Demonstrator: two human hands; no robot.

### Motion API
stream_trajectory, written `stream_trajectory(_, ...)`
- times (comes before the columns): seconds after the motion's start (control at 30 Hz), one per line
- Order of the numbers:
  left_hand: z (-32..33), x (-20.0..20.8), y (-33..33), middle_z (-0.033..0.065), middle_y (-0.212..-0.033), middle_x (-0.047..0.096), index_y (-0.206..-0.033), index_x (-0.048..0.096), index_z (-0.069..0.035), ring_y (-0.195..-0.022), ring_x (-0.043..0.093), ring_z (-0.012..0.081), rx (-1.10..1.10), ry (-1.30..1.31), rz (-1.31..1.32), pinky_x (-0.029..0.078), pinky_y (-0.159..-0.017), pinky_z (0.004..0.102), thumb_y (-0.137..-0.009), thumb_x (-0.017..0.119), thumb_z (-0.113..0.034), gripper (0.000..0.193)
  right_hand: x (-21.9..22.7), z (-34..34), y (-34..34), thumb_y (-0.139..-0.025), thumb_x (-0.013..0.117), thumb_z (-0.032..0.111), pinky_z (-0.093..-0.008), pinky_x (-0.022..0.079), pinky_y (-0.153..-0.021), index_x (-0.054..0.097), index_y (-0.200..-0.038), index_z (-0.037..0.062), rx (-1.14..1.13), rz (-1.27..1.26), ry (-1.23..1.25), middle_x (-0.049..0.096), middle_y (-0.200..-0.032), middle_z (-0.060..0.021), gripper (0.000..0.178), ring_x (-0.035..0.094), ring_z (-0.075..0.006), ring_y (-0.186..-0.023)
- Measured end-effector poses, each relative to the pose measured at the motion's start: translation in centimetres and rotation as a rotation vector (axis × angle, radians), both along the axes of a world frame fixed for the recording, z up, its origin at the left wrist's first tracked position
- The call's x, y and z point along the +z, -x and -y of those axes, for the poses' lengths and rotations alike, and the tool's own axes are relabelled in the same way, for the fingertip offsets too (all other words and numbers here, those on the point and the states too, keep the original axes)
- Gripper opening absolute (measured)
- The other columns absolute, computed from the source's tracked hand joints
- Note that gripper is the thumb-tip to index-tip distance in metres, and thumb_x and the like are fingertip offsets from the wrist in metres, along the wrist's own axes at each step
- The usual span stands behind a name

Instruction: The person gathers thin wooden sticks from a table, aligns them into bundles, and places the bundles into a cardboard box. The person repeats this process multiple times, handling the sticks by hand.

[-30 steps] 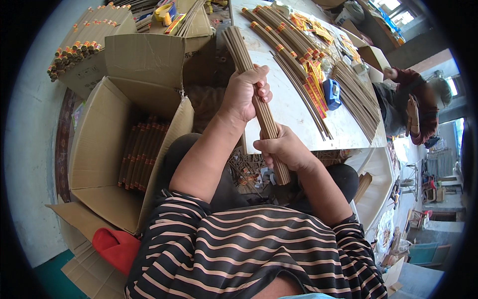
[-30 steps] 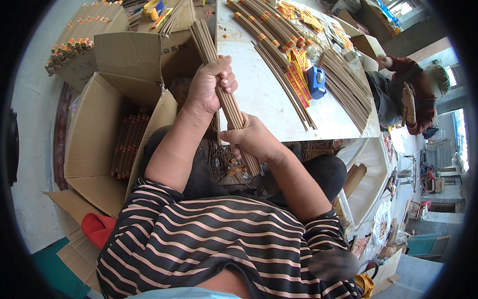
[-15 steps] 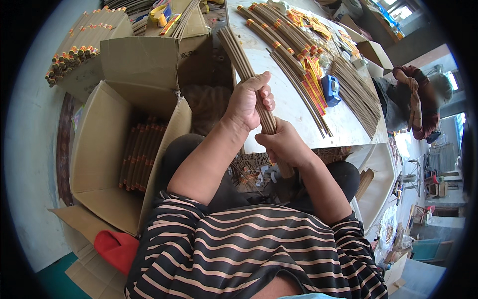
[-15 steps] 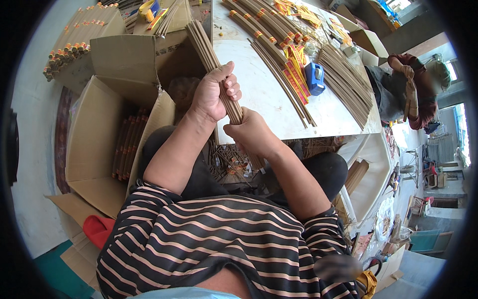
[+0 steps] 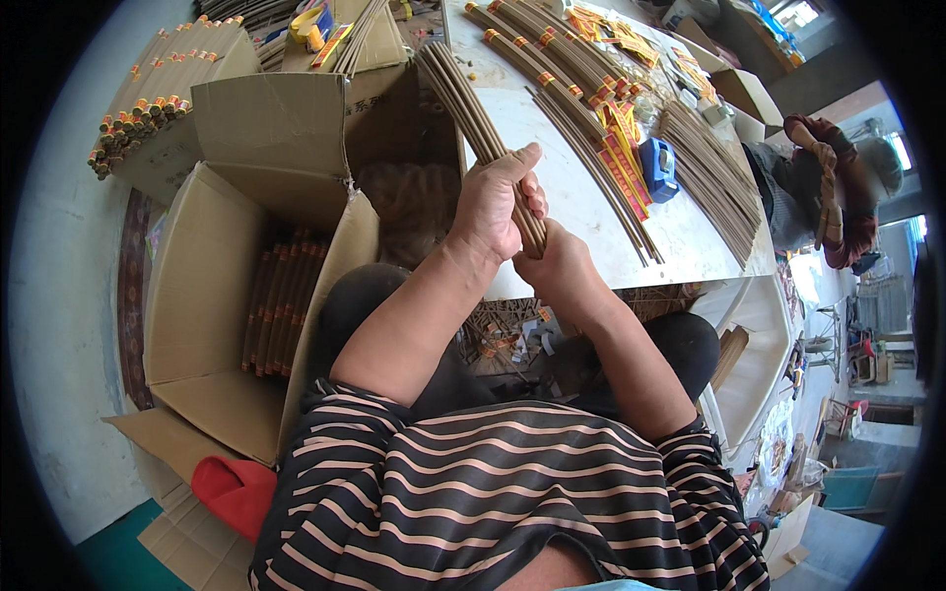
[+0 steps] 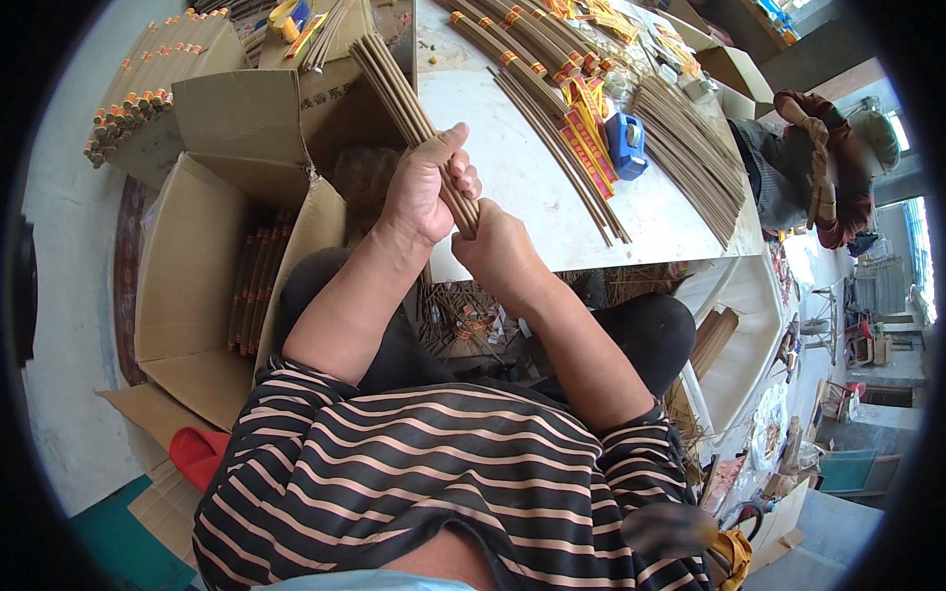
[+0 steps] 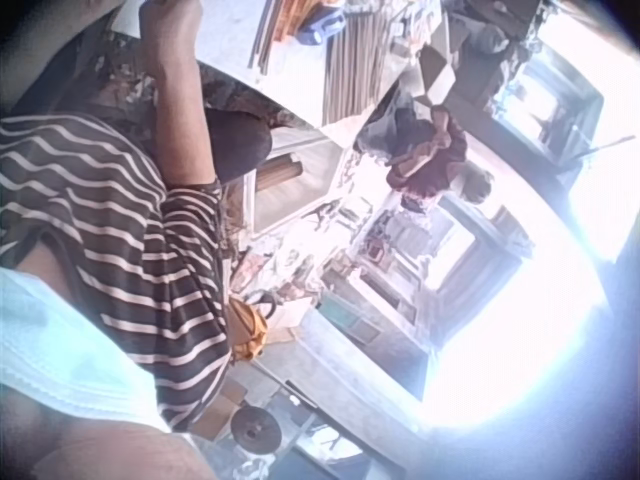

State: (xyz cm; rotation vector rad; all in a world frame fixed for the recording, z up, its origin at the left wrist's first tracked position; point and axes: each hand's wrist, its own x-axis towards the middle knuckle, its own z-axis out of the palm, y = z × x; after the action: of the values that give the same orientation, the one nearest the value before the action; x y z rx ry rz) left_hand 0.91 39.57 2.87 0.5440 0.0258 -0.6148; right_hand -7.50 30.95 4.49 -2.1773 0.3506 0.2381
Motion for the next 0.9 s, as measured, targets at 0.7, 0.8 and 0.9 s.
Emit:
stream_trajectory(0.7, -0.9, 0.0, -1.6, 0.0005, -0.052, 0.044, -0.063, 0.048, -0.011, -0.045, 0.043, 0.0140, 0.202, -0.065, 0.047, 0.038, -0.045, 0.0284, -0.078, 0.072, -0.030, 0.033, 3.8, 0.3, -1.2, -0.074, 0.069, 0.015, -0.0297, 0.047, -0.063, 0.062, -0.084, -0.0032, 0.100, 0.133, 0.221, 0.064, -0.073, -0.0135, 0.022, 0.061, -0.0191, -0.065)
stream_trajectory(0.8, -0.9, 0.0, -2.0, 0.0000, -0.051, 0.044, -0.063, 0.048, -0.012, -0.044, 0.043, 0.0139, 0.204, -0.056, 0.006, 0.038, -0.045, 0.0282, -0.078, 0.072, -0.031, 0.034, 4.0, 0.8, -1.3, -0.074, 0.070, 0.015, -0.0285, 0.047, -0.063, 0.063, -0.085, -0.0036, 0.151, 0.107, 0.185, 0.064, -0.073, -0.0116, 0.023, 0.060, -0.0164, -0.065)
stream_trajectory(0.9, -1.4, -0.1, -3.1, -0.0006, -0.051, 0.044, -0.061, 0.045, -0.014, -0.043, 0.044, 0.0136, 0.244, -0.035, -0.047, 0.038, -0.043, 0.0278, -0.075, 0.073, -0.034, 0.038, 4.6, 2.0, -1.0, -0.074, 0.069, 0.014, -0.0266, 0.047, -0.062, 0.063, -0.087, -0.0034, 0.237, 0.006, 0.114, 0.064, -0.072, -0.0084, 0.022, 0.057, -0.0117, -0.065)
